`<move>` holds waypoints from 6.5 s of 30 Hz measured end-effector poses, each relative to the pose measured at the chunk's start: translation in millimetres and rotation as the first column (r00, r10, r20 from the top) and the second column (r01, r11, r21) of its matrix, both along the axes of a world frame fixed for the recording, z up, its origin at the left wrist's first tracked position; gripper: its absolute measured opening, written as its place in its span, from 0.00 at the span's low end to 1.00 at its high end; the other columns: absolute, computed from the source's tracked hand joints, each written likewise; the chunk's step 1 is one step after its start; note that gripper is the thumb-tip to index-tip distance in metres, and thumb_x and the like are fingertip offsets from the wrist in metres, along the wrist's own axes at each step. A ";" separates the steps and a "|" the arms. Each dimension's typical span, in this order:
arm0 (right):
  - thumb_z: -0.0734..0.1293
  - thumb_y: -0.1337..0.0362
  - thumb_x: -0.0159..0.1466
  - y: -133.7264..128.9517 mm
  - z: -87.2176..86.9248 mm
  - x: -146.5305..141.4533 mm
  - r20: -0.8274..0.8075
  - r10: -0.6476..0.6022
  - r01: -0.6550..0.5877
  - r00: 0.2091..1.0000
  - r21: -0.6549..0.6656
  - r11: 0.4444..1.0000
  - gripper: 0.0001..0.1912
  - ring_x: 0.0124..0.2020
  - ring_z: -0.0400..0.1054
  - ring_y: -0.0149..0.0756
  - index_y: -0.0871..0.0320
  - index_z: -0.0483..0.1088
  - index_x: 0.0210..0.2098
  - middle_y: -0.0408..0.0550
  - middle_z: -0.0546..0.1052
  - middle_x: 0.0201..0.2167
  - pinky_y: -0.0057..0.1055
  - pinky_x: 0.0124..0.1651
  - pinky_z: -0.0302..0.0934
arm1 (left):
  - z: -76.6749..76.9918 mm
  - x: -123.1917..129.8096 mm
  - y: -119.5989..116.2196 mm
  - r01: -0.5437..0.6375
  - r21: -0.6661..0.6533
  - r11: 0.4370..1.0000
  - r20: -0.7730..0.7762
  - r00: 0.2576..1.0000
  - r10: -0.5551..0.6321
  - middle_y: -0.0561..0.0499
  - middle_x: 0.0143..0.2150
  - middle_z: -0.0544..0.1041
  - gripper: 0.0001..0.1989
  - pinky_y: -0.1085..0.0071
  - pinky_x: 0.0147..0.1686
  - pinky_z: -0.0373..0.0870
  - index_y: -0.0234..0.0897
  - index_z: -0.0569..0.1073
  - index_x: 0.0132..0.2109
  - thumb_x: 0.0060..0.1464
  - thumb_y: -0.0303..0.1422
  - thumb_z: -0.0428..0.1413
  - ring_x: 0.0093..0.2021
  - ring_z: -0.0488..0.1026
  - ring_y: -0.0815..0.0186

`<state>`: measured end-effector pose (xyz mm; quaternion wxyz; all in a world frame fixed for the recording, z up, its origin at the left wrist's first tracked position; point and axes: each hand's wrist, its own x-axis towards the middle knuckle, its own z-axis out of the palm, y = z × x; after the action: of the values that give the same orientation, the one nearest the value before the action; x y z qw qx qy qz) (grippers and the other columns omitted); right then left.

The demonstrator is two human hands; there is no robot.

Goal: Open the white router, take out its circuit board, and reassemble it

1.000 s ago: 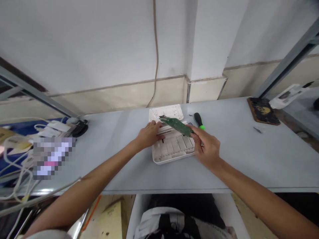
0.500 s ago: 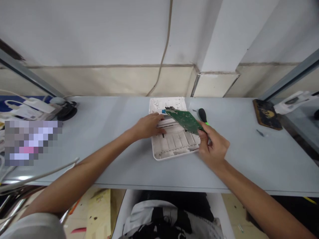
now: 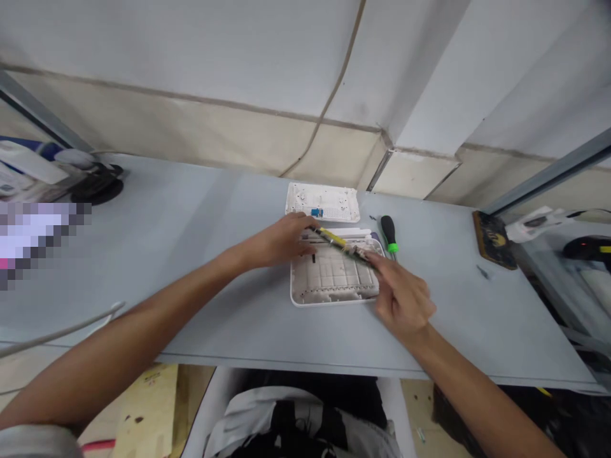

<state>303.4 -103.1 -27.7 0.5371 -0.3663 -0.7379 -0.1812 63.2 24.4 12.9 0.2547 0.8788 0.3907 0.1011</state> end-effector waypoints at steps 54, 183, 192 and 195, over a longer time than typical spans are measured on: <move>0.64 0.59 0.74 47.9 12.6 40.9 0.104 0.191 -0.051 0.976 -0.744 0.666 0.08 0.56 0.65 0.46 0.54 0.73 0.41 0.51 0.74 0.51 0.50 0.57 0.67 | 38.7 -32.7 -44.2 0.286 0.271 0.919 -0.186 0.952 -0.242 0.45 0.54 0.76 0.03 0.60 0.48 0.76 0.38 0.75 0.42 0.66 0.32 0.59 0.59 0.70 0.54; 0.59 0.78 0.69 39.7 13.0 20.8 0.184 0.107 0.060 0.977 -0.719 0.693 0.11 0.53 0.72 0.47 0.54 0.62 0.37 0.54 0.77 0.49 0.44 0.48 0.71 | 36.2 -17.2 -86.3 0.271 0.548 0.791 -0.199 0.961 -0.192 0.45 0.39 0.75 0.08 0.66 0.25 0.69 0.35 0.72 0.38 0.68 0.25 0.53 0.44 0.74 0.54; 0.59 0.78 0.69 43.5 14.4 26.8 0.238 0.116 0.090 0.964 -0.706 0.702 0.11 0.49 0.72 0.47 0.55 0.62 0.38 0.55 0.78 0.48 0.45 0.48 0.71 | 19.3 -5.2 -95.3 0.267 0.569 0.778 -0.174 0.963 -0.204 0.45 0.39 0.75 0.10 0.62 0.29 0.74 0.34 0.72 0.37 0.68 0.23 0.51 0.40 0.75 0.56; 0.59 0.78 0.69 44.3 16.6 30.2 0.255 0.135 0.089 0.957 -0.706 0.702 0.11 0.48 0.72 0.46 0.56 0.63 0.38 0.54 0.79 0.47 0.45 0.48 0.72 | 12.0 -5.0 -94.6 0.283 0.589 0.757 -0.185 0.959 -0.215 0.43 0.40 0.75 0.10 0.62 0.30 0.75 0.33 0.73 0.37 0.68 0.22 0.50 0.42 0.75 0.54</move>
<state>333.6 -58.7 -11.1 0.2432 -0.5051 -0.8249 0.0730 58.2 -70.2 24.9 -0.0518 0.9618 0.2296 0.1400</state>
